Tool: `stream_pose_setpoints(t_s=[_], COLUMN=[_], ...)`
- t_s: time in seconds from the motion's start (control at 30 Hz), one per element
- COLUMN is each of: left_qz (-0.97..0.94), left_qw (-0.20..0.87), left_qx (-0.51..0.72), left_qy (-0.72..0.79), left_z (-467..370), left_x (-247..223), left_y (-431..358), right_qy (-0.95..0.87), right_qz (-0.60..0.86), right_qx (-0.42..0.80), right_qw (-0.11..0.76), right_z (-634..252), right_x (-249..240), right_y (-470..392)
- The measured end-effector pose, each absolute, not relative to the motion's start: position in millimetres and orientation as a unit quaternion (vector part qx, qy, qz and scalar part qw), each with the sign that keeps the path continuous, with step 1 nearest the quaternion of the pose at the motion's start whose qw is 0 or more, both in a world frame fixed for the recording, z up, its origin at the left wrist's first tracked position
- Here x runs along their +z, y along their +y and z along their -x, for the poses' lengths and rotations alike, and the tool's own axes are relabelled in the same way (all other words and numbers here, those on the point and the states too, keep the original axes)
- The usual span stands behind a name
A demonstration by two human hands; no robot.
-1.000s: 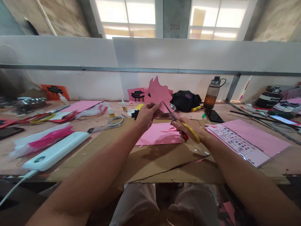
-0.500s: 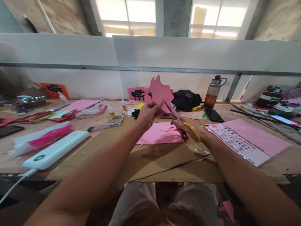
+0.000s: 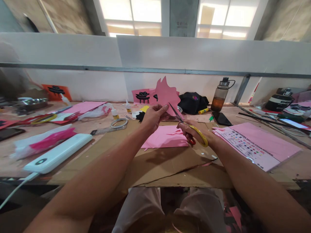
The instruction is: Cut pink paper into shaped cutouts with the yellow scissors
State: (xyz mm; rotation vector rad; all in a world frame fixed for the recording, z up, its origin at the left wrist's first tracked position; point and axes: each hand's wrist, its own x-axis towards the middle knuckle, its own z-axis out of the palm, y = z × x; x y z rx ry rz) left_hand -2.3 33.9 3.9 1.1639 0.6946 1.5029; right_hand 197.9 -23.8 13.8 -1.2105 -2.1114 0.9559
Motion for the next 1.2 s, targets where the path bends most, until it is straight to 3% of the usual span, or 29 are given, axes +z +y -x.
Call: stream_pose_setpoints(t_s=[1.2], left_qz=[-0.539], left_qw=[0.508], left_qx=[0.601], left_qy=[0.3], left_z=[5.1], left_x=[9.3], left_y=[30.0], right_qy=[-0.768], right_qz=[0.464], right_qx=[0.367], right_qw=[0.246], right_z=[-196.9], right_x=[12.9], right_y=[-23.3])
